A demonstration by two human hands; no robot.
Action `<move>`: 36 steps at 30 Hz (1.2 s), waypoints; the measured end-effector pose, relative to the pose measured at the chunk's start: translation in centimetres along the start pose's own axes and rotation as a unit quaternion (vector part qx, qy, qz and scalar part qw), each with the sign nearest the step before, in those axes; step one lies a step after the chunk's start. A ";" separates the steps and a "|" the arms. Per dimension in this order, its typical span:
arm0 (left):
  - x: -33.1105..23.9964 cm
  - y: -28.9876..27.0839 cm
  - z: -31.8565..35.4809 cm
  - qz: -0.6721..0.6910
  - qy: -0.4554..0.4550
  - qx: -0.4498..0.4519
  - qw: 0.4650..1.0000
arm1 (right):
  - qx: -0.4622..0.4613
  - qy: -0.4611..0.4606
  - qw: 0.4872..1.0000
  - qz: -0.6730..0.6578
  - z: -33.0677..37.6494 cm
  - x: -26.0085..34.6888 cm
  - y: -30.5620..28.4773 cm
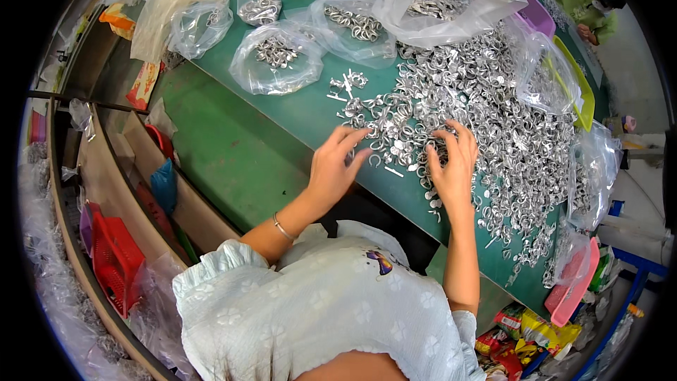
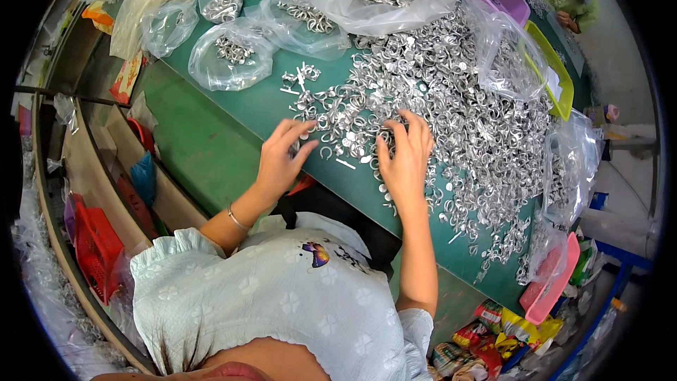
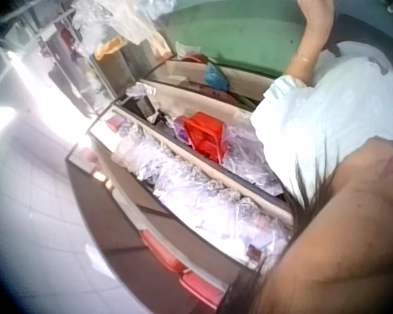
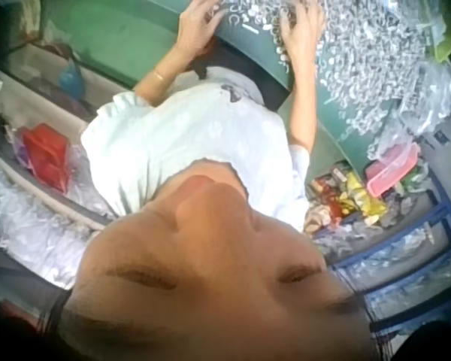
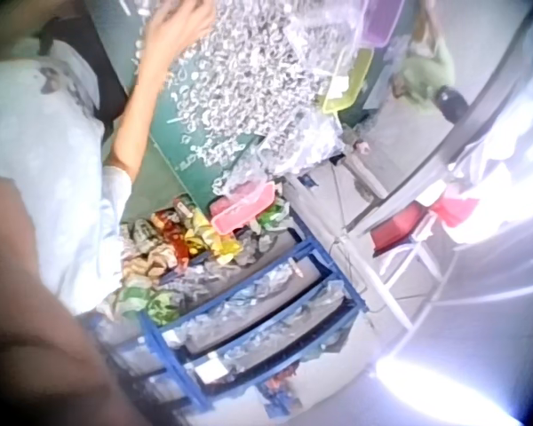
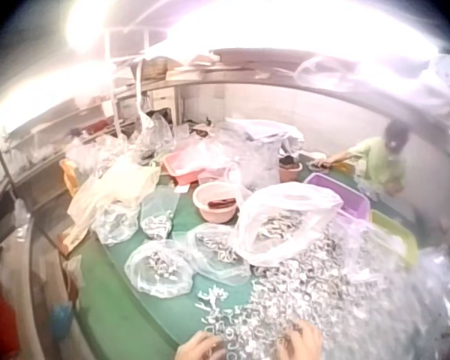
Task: The person assembles small silver keychains by hand, picking up metal rings and circular components from a large pile on a green table and linking them together. The person places the assembled keychains into a pink plastic basket on the right side of the table.
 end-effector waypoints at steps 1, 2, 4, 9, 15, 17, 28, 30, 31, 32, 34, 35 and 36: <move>0.2 0.3 -0.8 -0.047 0.017 0.006 0.999 | 0.011 -0.015 0.999 -0.051 -0.5 0.8 0.3; 0.6 1.1 -1.6 -0.095 0.034 0.013 0.995 | 0.022 -0.029 0.994 -0.104 -1.1 1.7 0.9; 1.4 1.9 -2.3 -0.135 0.055 0.020 0.989 | 0.083 -0.112 0.989 -0.037 -1.7 3.6 2.5; 2.2 0.2 -2.7 0.068 0.047 -0.056 0.995 | 0.055 -0.058 0.986 -0.149 -3.2 1.9 2.2; 4.0 0.5 -0.3 0.591 -0.289 0.098 0.747 | 0.034 -0.186 0.979 -0.070 -10.4 5.9 8.2; 4.3 0.5 0.2 0.657 -0.342 0.106 0.663 | 0.098 -0.220 0.971 0.010 -11.4 5.6 10.0; 7.5 -2.9 -3.3 0.394 -0.221 0.003 0.892 | 0.201 0.254 0.856 -0.402 -7.5 3.8 7.1; 5.9 -3.8 -5.2 0.000 -0.021 -0.080 0.997 | 0.165 0.004 0.967 -0.196 -7.9 6.4 6.6; 5.5 -3.8 -5.6 -0.048 -0.038 -0.083 0.995 | 0.157 -0.095 0.976 -0.112 -7.7 6.7 7.4; 5.2 -3.4 -6.2 -0.102 -0.039 -0.063 0.992 | 0.147 -0.193 0.970 -0.027 -7.6 7.2 8.0; 5.1 -2.8 -7.4 -0.211 -0.041 -0.026 0.976 | 0.182 -0.201 0.963 0.003 -7.8 7.0 8.7; 5.3 -2.8 -7.7 -0.210 -0.027 -0.030 0.977 | 0.169 -0.195 0.966 -0.007 -8.0 6.9 8.6; 5.7 -2.5 -7.8 -0.209 -0.014 -0.034 0.977 | 0.156 -0.189 0.969 -0.017 -8.2 6.8 8.3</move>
Point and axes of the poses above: each hand's wrist, its own z-axis away from the middle knuckle, its own y-axis out of the palm, x = y × z, the point moved 4 cm from there along -z, towards the middle knuckle, and after that the axes turned 6 degrees about -z, right-handed, at the moved point
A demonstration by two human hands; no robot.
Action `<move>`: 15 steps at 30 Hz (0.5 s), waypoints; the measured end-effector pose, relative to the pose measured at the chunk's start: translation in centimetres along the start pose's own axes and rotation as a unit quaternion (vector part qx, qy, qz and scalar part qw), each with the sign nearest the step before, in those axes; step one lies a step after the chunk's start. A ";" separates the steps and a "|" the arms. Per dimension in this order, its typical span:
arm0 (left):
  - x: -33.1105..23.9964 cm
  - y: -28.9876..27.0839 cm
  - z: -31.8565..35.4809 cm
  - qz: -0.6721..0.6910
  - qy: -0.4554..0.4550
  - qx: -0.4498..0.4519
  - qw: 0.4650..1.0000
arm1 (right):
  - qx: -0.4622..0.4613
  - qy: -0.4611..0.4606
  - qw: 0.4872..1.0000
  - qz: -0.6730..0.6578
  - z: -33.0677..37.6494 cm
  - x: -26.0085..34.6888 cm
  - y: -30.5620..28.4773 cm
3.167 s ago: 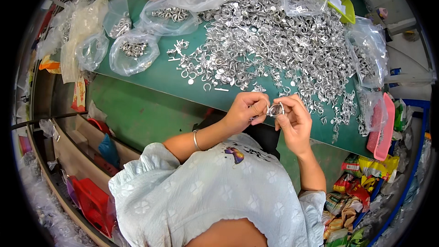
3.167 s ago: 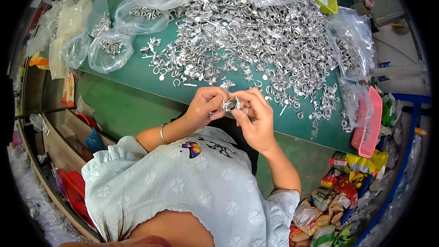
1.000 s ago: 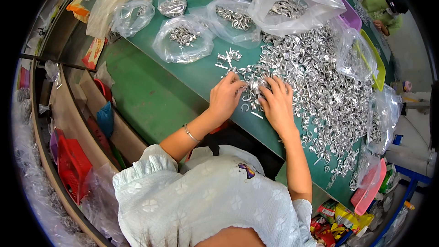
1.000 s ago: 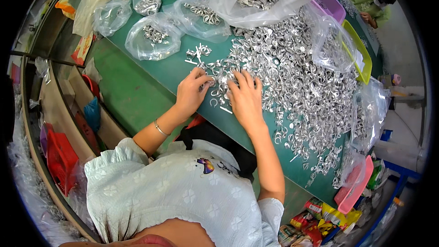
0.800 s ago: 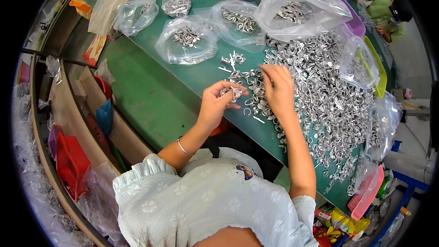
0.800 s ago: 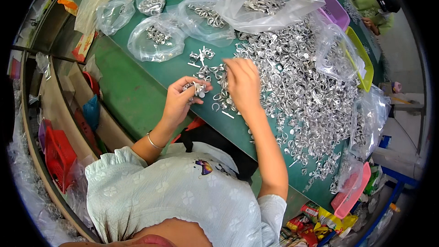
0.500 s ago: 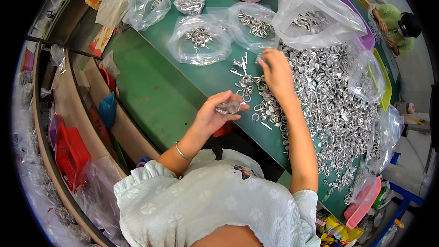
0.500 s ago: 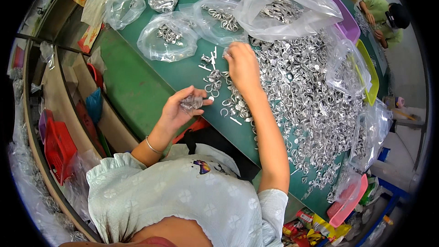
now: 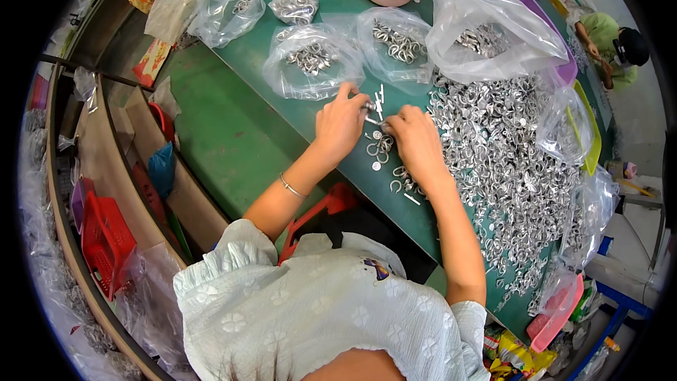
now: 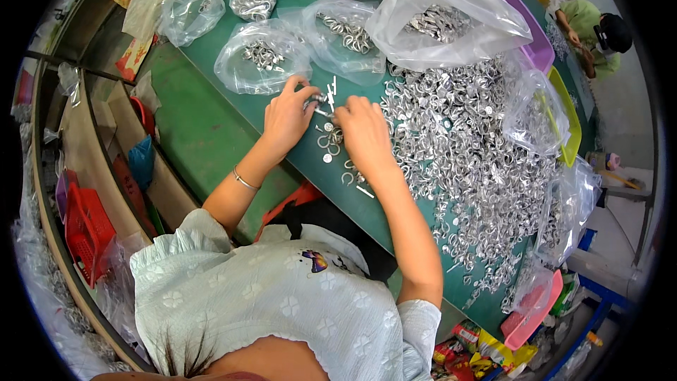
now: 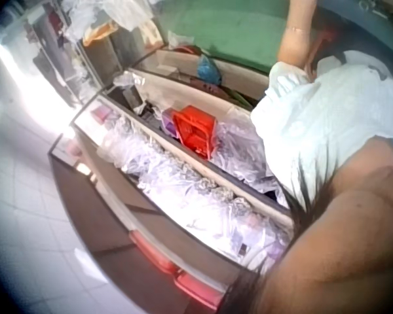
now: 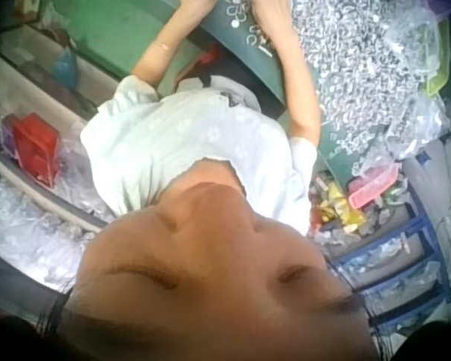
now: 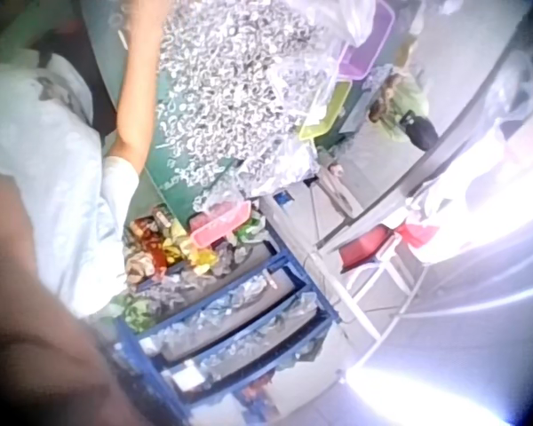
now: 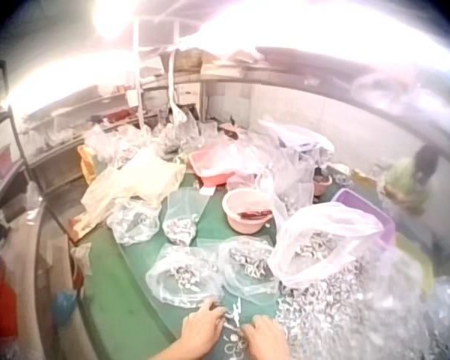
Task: The person assembles small silver keychains by hand, picking up metal rings and circular components from a large pile on a green table and linking them together. The person places the assembled keychains into a pink plastic basket on the right side of the table.
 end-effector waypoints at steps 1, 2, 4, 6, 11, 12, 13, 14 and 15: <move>0.3 0.5 0.0 0.003 0.012 -0.007 1.000 | -0.048 0.026 0.993 -0.100 0.4 -0.6 -0.7; 0.8 0.7 0.0 0.095 -0.021 -0.017 0.995 | -0.082 0.078 0.972 -0.207 0.8 -1.4 -1.5; 2.0 1.1 0.3 0.276 -0.085 -0.032 0.957 | -0.094 0.235 0.874 -0.416 2.7 -3.7 -2.0; 1.1 0.7 1.1 0.503 -0.194 0.055 0.840 | -0.119 0.330 0.700 -0.622 5.2 -5.2 -2.0; -1.4 1.7 2.9 0.665 -0.246 0.157 0.688 | -0.197 0.323 0.779 -0.501 6.9 -5.9 -2.8; -1.8 1.8 3.1 0.687 -0.253 0.175 0.658 | -0.202 0.306 0.794 -0.485 7.1 -6.1 -2.8; -2.1 2.3 3.4 0.731 -0.259 0.208 0.597 | -0.207 0.313 0.787 -0.490 7.2 -6.2 -3.1; -2.4 2.5 3.6 0.745 -0.262 0.228 0.569 | -0.213 0.321 0.779 -0.494 7.4 -6.2 -3.4; -2.9 2.6 3.7 0.759 -0.266 0.248 0.540 | -0.207 0.321 0.765 -0.519 7.6 -6.3 -3.4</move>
Point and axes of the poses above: each hand's wrist, its own z-axis away from the middle knuckle, its own y-axis out of the palm, x = y × z, the point moved 4 cm from there along -z, towards the middle knuckle, and after that the axes turned 6 degrees about -z, right-handed, at the moved point
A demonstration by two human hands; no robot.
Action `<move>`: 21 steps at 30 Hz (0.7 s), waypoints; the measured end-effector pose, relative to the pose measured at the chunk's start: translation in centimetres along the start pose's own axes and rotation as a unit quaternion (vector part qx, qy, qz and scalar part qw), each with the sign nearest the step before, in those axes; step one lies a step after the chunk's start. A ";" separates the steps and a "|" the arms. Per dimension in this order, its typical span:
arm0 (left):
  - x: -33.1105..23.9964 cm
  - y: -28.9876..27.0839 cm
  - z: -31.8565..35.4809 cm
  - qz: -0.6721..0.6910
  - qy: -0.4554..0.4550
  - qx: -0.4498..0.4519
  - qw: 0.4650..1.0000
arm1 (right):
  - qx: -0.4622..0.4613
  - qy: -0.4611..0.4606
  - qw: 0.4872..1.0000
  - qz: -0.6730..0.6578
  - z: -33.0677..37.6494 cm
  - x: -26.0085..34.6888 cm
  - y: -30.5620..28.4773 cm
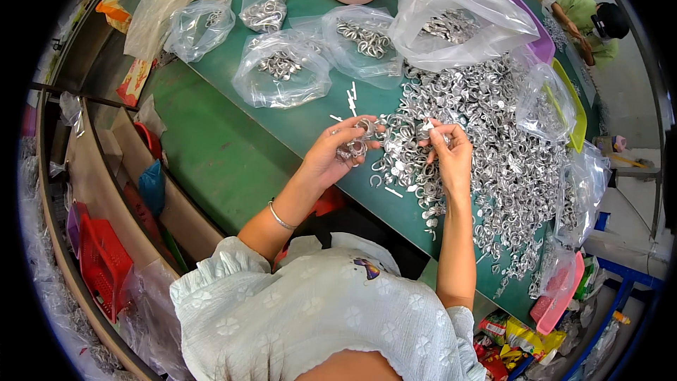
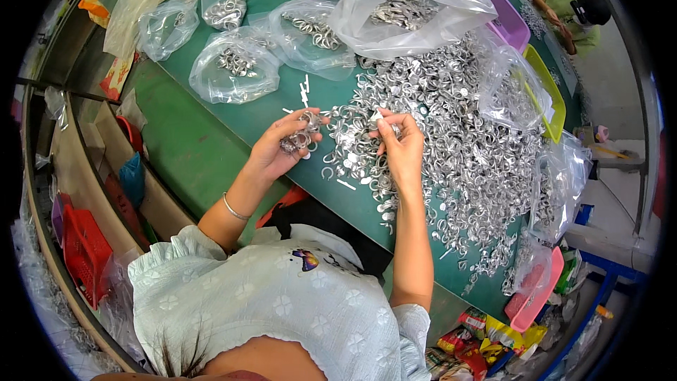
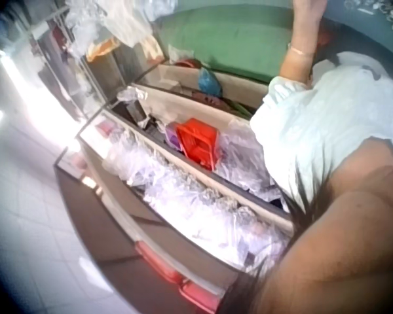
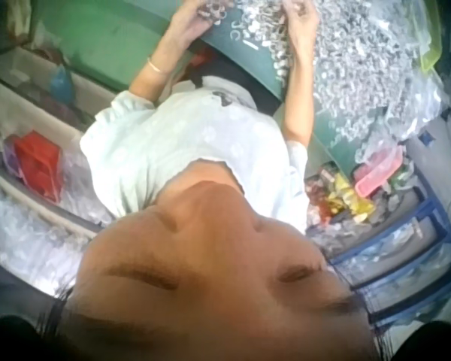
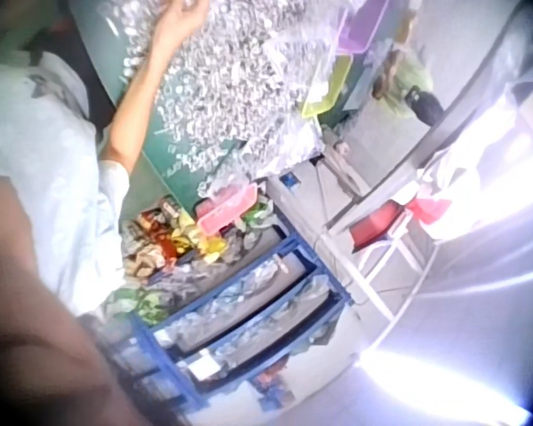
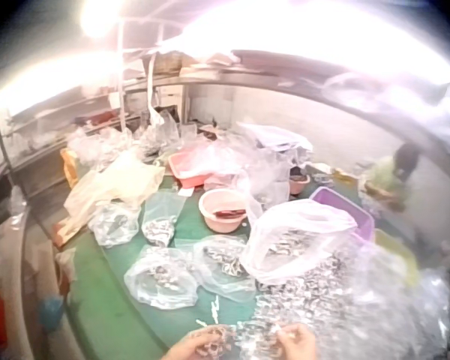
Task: The person assembles small silver keychains by hand, picking up metal rings and circular components from a large pile on a green table and linking them together. The person places the assembled keychains into a pink plastic basket on the right side of the table.
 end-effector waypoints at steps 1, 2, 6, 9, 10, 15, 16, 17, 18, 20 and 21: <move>0.4 0.4 -0.1 0.026 -0.023 0.021 0.999 | 0.008 0.013 1.000 -0.023 0.1 -0.1 -0.5; 0.5 0.9 0.0 0.031 -0.032 0.019 0.999 | 0.017 0.026 0.998 -0.046 0.2 -0.1 -0.9; 1.8 1.8 -0.4 -0.071 -0.032 0.041 0.996 | 0.011 0.007 0.997 -0.075 1.2 0.3 -1.8; 2.4 3.2 -0.8 -0.078 -0.018 0.051 0.995 | 0.049 0.025 0.995 -0.079 2.2 0.8 -1.7; 2.2 4.1 -0.9 -0.041 -0.020 0.042 0.998 | 0.071 0.040 0.992 -0.099 2.6 0.9 -1.7; 3.3 6.2 -1.5 -0.182 0.044 0.067 0.980 | 0.063 0.104 0.953 -0.279 3.9 0.5 -1.7; 3.7 6.4 -1.5 -0.236 0.070 0.059 0.968 | 0.055 0.102 0.953 -0.279 4.1 0.3 -1.6; 4.0 6.7 -1.3 -0.288 0.095 0.051 0.951 | 0.048 0.101 0.954 -0.279 4.3 0.2 -1.5; 3.9 6.8 -1.0 -0.351 0.135 -0.011 0.927 | 0.043 0.083 0.961 -0.260 4.5 0.4 -1.4; 3.4 7.5 -0.8 -0.471 0.285 -0.020 0.835 | 0.043 0.063 0.965 -0.253 4.9 0.3 -1.6; 3.2 8.0 -0.5 -0.523 0.356 -0.024 0.774 | 0.043 0.054 0.966 -0.249 5.1 0.2 -1.6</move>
Point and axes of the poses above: each hand's wrist, its own z-axis away from the middle knuckle, its own y-axis out of the palm, x = y × z, the point moved 4 cm from there along -z, towards the middle knuckle, and after that the axes turned 6 degrees about -z, right-handed, at the moved point
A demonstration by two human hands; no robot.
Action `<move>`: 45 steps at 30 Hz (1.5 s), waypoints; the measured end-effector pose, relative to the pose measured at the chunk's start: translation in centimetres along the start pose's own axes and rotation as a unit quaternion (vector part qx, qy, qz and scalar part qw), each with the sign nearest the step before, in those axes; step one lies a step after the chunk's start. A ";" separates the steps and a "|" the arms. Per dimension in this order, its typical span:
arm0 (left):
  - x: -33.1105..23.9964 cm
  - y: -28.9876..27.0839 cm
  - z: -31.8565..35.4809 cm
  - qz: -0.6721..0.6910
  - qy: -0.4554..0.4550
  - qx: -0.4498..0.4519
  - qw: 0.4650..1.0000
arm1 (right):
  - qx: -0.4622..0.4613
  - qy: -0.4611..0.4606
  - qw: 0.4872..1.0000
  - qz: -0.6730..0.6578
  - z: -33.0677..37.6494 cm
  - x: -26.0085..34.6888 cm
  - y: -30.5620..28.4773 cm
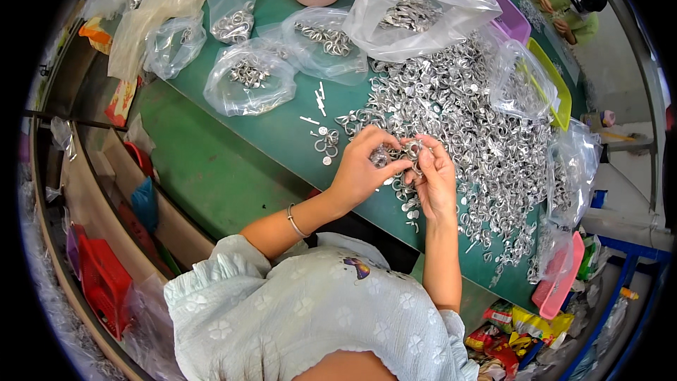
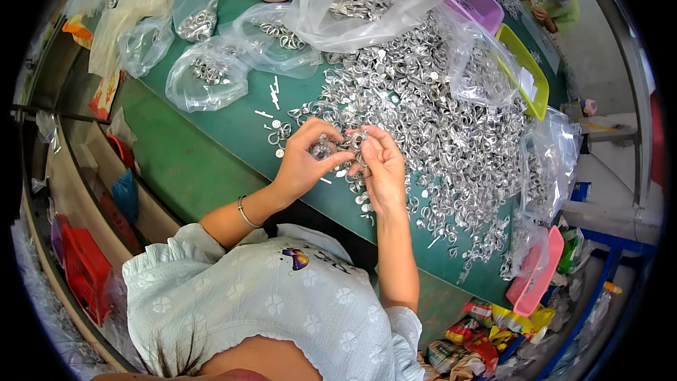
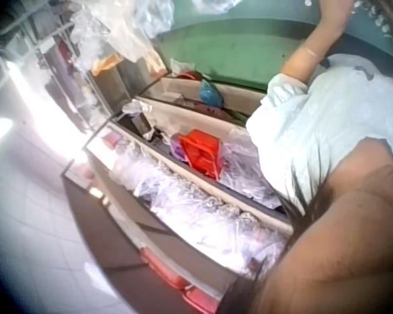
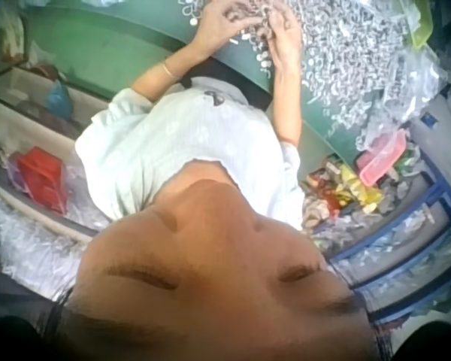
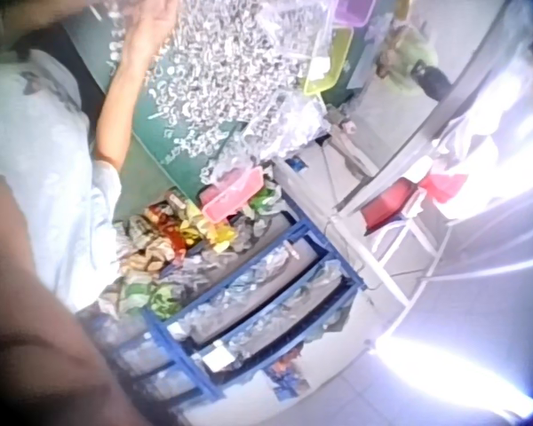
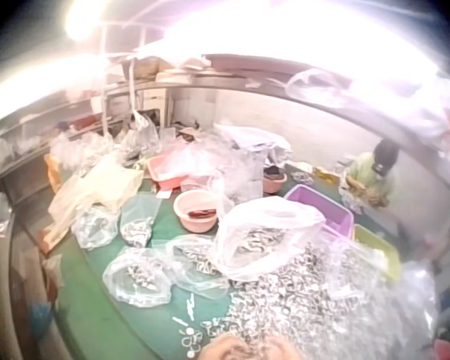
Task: The person assembles small silver keychains by hand, picking up metal rings and circular components from a large pile on a green table and linking them together. The person places the assembled keychains into a pink plastic basket on the right side of the table.
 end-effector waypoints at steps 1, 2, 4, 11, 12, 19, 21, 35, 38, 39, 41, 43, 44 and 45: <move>-0.5 0.1 -0.1 -0.015 -0.003 -0.002 1.000 | 0.001 0.002 1.000 0.000 0.2 0.2 0.2; -0.8 0.2 0.0 -0.028 -0.006 -0.009 1.000 | -0.007 -0.014 1.000 0.013 0.3 0.2 0.2; -1.4 0.4 0.1 -0.052 -0.009 -0.023 0.998 | -0.021 -0.045 0.998 0.040 0.4 0.3 0.2; -1.5 0.6 0.2 -0.117 0.056 -0.032 0.991 | -0.054 -0.112 0.988 0.092 1.1 0.7 0.0; -1.7 0.5 0.2 -0.119 0.060 -0.029 0.991 | -0.055 -0.119 0.982 0.136 1.3 0.7 -0.2; -2.2 0.4 -0.1 -0.143 0.120 -0.013 0.982 | -0.049 -0.124 0.969 0.206 2.2 0.8 -0.1; -2.7 0.3 -0.4 -0.125 0.081 0.002 0.989 | -0.052 -0.142 0.967 0.203 2.3 0.9 0.1; -0.5 1.4 0.3 0.090 -0.078 0.114 0.986 | -0.029 -0.048 0.995 0.088 2.4 2.0 -0.2; -1.2 1.6 0.7 0.076 -0.085 0.111 0.987 | -0.018 -0.047 0.999 0.020 2.6 0.8 0.1; -0.6 1.8 0.8 0.079 -0.085 0.104 0.988 | -0.007 -0.059 0.997 0.047 2.7 0.7 0.3; -0.4 1.9 0.8 0.088 -0.080 0.101 0.988 | -0.020 -0.090 0.989 0.117 2.9 1.0 0.1; -0.6 1.8 0.8 0.098 -0.073 0.105 0.987 | -0.039 -0.122 0.969 0.210 3.3 1.4 0.3; -1.0 1.6 0.8 0.080 -0.059 0.095 0.991 | -0.036 -0.138 0.962 0.235 3.2 1.5 0.2; -1.5 1.4 0.8 0.063 -0.044 0.084 0.993 | -0.032 -0.153 0.953 0.259 3.2 1.4 -0.1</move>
Point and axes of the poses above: each hand's wrist, its own z-axis away from the middle knuckle, its own y-axis out of the palm, x = y × z, the point moved 4 cm from there along -z, towards the middle knuckle, and after that the axes turned 6 degrees about -z, right-handed, at the moved point
